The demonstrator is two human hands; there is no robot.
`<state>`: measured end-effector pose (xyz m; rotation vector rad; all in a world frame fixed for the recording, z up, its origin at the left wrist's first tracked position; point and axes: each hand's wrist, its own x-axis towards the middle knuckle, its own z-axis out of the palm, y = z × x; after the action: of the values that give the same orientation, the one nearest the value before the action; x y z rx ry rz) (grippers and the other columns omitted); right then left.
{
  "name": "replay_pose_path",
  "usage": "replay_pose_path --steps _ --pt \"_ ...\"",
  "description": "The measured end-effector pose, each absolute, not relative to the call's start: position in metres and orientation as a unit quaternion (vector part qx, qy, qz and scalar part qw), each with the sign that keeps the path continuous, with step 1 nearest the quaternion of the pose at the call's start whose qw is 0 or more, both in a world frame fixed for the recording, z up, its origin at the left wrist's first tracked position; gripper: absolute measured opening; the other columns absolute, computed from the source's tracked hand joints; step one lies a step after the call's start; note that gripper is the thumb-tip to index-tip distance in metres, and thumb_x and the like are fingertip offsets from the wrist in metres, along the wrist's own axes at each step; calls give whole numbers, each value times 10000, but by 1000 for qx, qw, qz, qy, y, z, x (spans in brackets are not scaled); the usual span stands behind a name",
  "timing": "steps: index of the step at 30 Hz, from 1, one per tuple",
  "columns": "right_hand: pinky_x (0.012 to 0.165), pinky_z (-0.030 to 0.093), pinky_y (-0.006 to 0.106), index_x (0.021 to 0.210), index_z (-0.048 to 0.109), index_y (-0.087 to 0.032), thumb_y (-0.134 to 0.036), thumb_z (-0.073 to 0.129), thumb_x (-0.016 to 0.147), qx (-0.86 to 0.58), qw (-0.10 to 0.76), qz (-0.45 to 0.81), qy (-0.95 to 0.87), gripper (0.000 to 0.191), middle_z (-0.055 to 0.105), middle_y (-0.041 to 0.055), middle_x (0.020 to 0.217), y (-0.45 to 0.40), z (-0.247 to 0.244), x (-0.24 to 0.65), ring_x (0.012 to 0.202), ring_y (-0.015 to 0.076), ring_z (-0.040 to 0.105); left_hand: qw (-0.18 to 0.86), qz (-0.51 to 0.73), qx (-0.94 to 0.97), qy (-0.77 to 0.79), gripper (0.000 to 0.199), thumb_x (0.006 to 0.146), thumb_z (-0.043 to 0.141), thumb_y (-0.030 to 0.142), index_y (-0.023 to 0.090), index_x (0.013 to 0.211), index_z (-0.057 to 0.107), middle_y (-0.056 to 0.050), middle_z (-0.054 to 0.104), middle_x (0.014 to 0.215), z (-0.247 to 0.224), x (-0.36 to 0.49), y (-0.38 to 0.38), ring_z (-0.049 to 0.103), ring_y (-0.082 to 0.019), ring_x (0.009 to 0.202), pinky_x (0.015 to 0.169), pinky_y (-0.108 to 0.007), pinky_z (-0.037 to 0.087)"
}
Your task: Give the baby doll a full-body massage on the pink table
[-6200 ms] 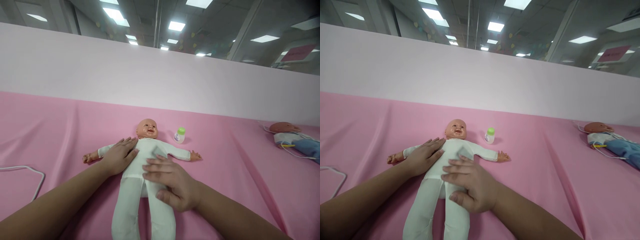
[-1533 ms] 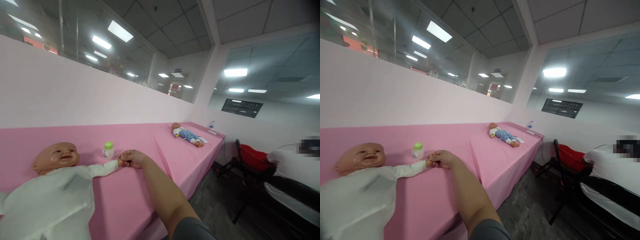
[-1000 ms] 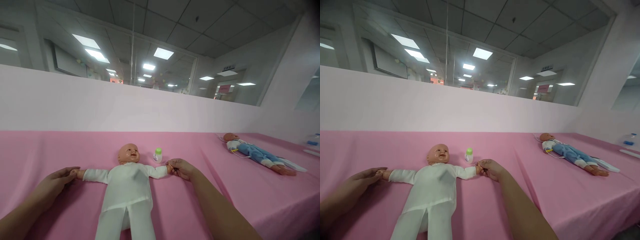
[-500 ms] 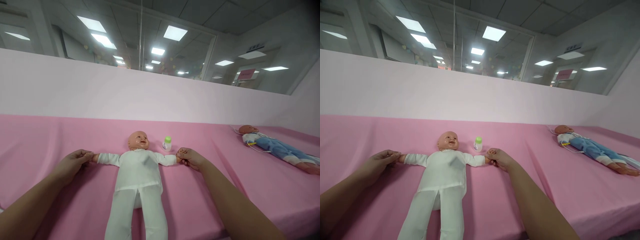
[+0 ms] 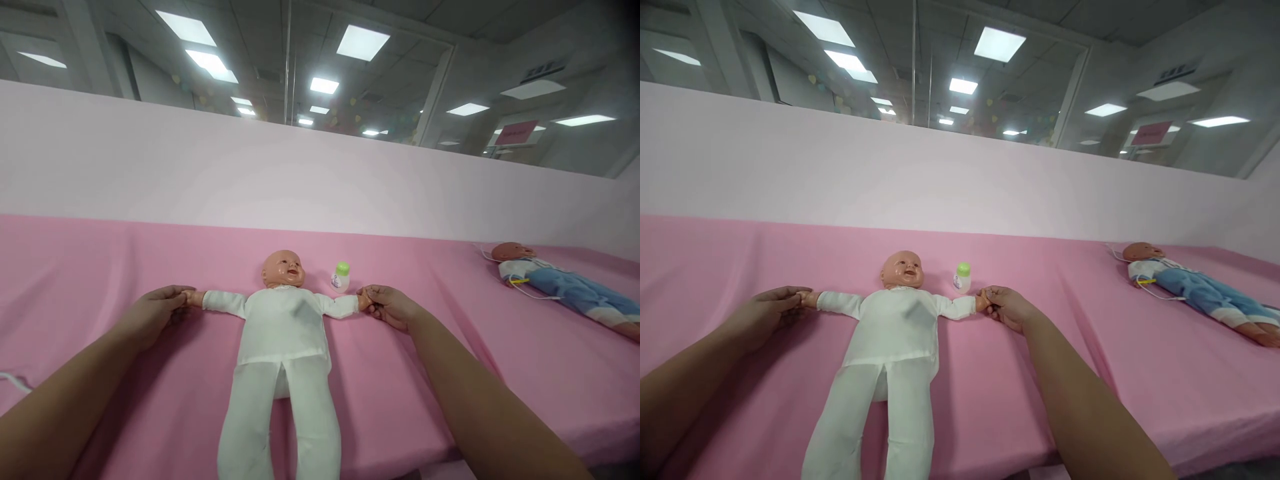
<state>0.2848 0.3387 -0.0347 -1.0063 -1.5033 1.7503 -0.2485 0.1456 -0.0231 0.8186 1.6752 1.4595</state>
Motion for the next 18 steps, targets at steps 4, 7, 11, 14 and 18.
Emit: replay_pose_path --steps 4,7,11,14,18 --pt "752 464 296 1020 774 -194 -376 877 789 -344 289 683 -575 312 658 48 920 335 -31 289 774 141 550 385 564 335 649 729 519 975 489 200 1133 712 -83 752 1051 -22 -248 144 706 -223 919 819 -313 606" --pt "692 431 290 938 756 -191 -326 925 721 -344 288 668 -594 306 643 26 836 332 -29 288 730 136 536 382 550 345 658 723 526 972 529 196 1109 707 -74 749 1007 -22 -250 142 694 -210 879 783 -298 594" --pt "618 368 279 837 690 -188 -362 935 705 -371 298 634 -609 328 625 6 751 331 -30 284 655 122 499 359 532 363 675 626 586 936 593 197 1006 694 -47 732 864 -22 -251 142 654 -184 773 654 -261 540" --pt "590 343 272 812 662 -189 -470 886 758 -392 313 622 -601 363 584 -10 709 331 -33 280 619 112 461 336 529 362 690 520 693 856 636 197 907 675 -20 684 751 -23 -250 142 594 -154 668 552 -234 453" --pt "563 333 270 902 729 -185 -587 777 838 -416 322 608 -595 410 564 0 717 335 -41 279 606 113 421 338 537 360 684 439 813 755 611 191 918 677 -17 655 727 -27 -250 142 574 -148 639 560 -243 443"
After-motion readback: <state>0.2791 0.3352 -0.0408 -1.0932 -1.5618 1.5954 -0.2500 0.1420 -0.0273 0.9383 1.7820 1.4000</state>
